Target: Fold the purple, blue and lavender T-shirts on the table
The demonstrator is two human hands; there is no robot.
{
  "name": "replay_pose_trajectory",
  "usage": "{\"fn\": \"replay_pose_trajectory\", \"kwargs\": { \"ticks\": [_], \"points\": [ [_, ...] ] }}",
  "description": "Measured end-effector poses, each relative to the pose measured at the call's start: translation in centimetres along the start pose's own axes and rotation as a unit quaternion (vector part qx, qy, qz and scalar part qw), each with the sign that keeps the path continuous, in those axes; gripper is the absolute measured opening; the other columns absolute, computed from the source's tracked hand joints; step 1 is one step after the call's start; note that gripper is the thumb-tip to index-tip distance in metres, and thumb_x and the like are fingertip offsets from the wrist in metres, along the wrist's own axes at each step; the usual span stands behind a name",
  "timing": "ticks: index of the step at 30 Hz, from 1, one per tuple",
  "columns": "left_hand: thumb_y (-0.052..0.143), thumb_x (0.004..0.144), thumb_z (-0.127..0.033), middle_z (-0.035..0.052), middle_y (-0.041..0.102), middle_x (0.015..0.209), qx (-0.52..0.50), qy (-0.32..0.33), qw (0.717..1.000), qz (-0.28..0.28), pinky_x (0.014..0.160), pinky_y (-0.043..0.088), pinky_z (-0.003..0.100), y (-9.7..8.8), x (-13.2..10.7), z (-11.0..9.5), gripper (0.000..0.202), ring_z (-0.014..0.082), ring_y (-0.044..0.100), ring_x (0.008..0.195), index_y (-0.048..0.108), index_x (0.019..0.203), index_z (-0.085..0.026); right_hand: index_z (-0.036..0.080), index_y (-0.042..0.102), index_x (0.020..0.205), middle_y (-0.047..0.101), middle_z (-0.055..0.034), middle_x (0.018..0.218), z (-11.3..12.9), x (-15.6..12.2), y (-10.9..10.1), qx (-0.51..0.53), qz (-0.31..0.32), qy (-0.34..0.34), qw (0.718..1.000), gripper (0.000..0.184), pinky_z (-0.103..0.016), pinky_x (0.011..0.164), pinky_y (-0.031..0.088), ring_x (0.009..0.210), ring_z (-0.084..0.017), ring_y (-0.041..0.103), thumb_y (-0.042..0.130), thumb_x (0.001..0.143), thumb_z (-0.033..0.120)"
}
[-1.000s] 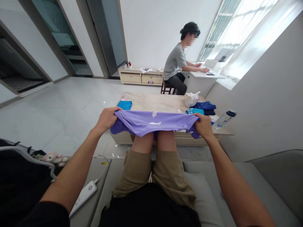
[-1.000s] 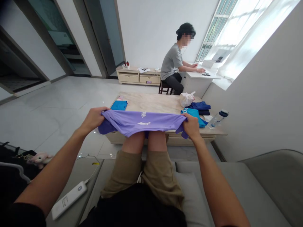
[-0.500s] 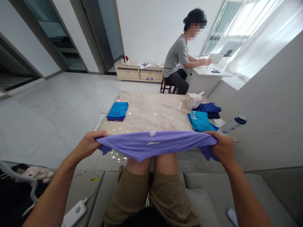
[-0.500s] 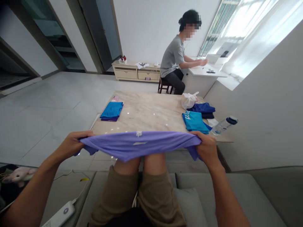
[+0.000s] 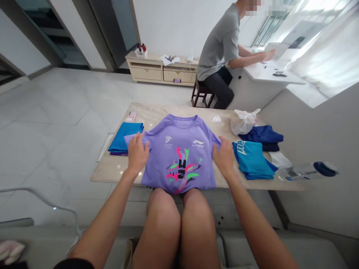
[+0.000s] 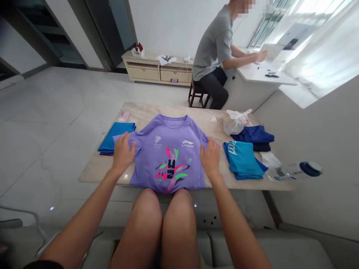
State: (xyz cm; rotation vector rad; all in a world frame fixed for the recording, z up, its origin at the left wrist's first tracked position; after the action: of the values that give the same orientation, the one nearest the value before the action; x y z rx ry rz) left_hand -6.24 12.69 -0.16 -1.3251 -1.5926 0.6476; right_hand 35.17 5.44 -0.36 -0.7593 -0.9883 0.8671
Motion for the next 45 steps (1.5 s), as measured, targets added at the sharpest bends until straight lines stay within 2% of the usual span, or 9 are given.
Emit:
{"fn": "replay_pose_trajectory", "kwargs": {
  "ticks": [3, 7, 10, 17, 21, 26, 29, 41, 45],
  "points": [
    [0.041, 0.109, -0.043, 0.0241, 0.045, 0.173, 0.03, 0.024, 0.992, 0.118, 0.135, 0.03, 0.063, 9.4, -7.6, -0.3, 0.064, 0.0396, 0.039, 0.163, 0.049, 0.162, -0.008, 0.006, 0.046, 0.164, 0.04, -0.0261, 0.173, 0.7, -8.8, 9.3, -0.017, 0.119, 0.002, 0.993, 0.068, -0.058, 0.13, 0.035, 0.162, -0.037, 0.037, 0.035, 0.112, 0.048],
    [0.037, 0.11, -0.047, 0.0222, 0.034, 0.18, 0.064, 0.033, 0.983, 0.168, 0.137, 0.022, 0.065, 15.6, -10.6, 0.6, 0.072, 0.04, 0.031, 0.167, 0.036, 0.172, -0.009, 0.003, 0.031, 0.172, 0.025, -0.0271, 0.18, 0.0, -13.1, 15.2, -0.057, 0.173, -0.002, 0.983, 0.076, -0.061, 0.135, 0.027, 0.169, -0.04, 0.023, 0.034, 0.113, 0.051],
    [0.034, 0.112, -0.052, 0.0207, 0.023, 0.184, 0.044, 0.035, 0.984, 0.17, 0.137, 0.024, 0.061, 18.6, -4.5, 1.7, 0.077, 0.039, 0.026, 0.169, 0.028, 0.175, -0.009, 0.009, 0.025, 0.175, 0.024, -0.0256, 0.18, -1.6, -7.7, 17.4, -0.047, 0.147, -0.035, 0.987, 0.079, -0.067, 0.134, 0.025, 0.169, -0.042, 0.021, 0.036, 0.112, 0.054],
    [0.049, 0.109, -0.053, 0.0143, 0.025, 0.185, -0.05, 0.051, 0.978, 0.196, 0.14, 0.012, 0.063, 28.0, 16.3, 1.6, 0.077, 0.0338, 0.015, 0.173, 0.031, 0.174, -0.015, 0.006, 0.033, 0.169, 0.033, -0.0266, 0.174, -3.6, 15.1, 27.4, 0.015, 0.142, -0.117, 0.983, 0.075, -0.075, 0.13, 0.021, 0.167, -0.04, 0.022, 0.032, 0.114, 0.058],
    [0.046, 0.111, -0.049, 0.0111, 0.029, 0.184, -0.045, 0.104, 0.981, 0.156, 0.142, 0.01, 0.058, 22.7, 12.0, -1.5, 0.072, 0.0301, 0.016, 0.173, 0.028, 0.175, -0.02, 0.012, 0.03, 0.173, 0.025, -0.0198, 0.181, 0.1, 13.8, 25.3, 0.023, 0.169, -0.161, 0.972, 0.072, -0.073, 0.133, 0.016, 0.171, -0.038, 0.013, 0.032, 0.115, 0.055],
    [0.037, 0.114, -0.046, 0.0182, 0.044, 0.175, 0.002, 0.123, 0.97, 0.212, 0.139, 0.027, 0.052, 15.9, -4.1, -0.2, 0.066, 0.0316, 0.038, 0.166, 0.038, 0.17, -0.012, 0.016, 0.036, 0.173, 0.029, -0.0172, 0.181, -0.7, -2.4, 17.5, -0.008, 0.22, -0.132, 0.967, 0.067, -0.064, 0.135, 0.025, 0.17, -0.035, 0.023, 0.031, 0.116, 0.051],
    [0.042, 0.112, -0.041, 0.0173, 0.054, 0.169, 0.027, 0.122, 0.967, 0.221, 0.134, 0.036, 0.052, 13.5, -9.3, 1.9, 0.055, 0.0331, 0.05, 0.157, 0.055, 0.159, -0.016, 0.017, 0.039, 0.172, 0.034, -0.0175, 0.179, -3.1, -10.4, 13.5, -0.017, 0.235, -0.121, 0.964, 0.065, -0.059, 0.133, 0.032, 0.167, -0.036, 0.03, 0.037, 0.115, 0.049],
    [0.054, 0.092, -0.006, 0.0118, 0.076, 0.119, 0.068, 0.142, 0.953, 0.259, 0.101, 0.051, 0.046, 6.4, -13.1, 0.6, 0.033, 0.0317, 0.069, 0.118, 0.073, 0.114, -0.022, 0.017, 0.075, 0.13, 0.074, -0.0129, 0.121, -4.1, -16.8, 7.1, -0.033, 0.314, -0.109, 0.943, 0.039, -0.037, 0.107, 0.052, 0.119, -0.028, 0.068, 0.054, 0.098, 0.009],
    [0.065, 0.093, -0.014, 0.0069, 0.076, 0.118, 0.039, 0.145, 0.941, 0.303, 0.102, 0.052, 0.044, 5.7, -14.9, 2.3, 0.021, 0.0293, 0.069, 0.117, 0.076, 0.106, -0.025, 0.023, 0.081, 0.114, 0.077, -0.0065, 0.107, -3.8, -18.3, 5.2, 0.033, 0.354, -0.125, 0.926, 0.023, -0.031, 0.092, 0.055, 0.102, -0.023, 0.073, 0.063, 0.1, 0.021]
  ]
}}
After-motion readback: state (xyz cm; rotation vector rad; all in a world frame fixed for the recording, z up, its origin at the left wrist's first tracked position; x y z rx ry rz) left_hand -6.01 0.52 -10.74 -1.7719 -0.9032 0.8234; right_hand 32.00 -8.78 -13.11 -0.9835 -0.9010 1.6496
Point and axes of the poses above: each hand's wrist, its own x-axis towards the middle knuckle, its own y-axis out of the palm, z = x × y, the point moved 10 cm from there along x, towards the middle knuckle
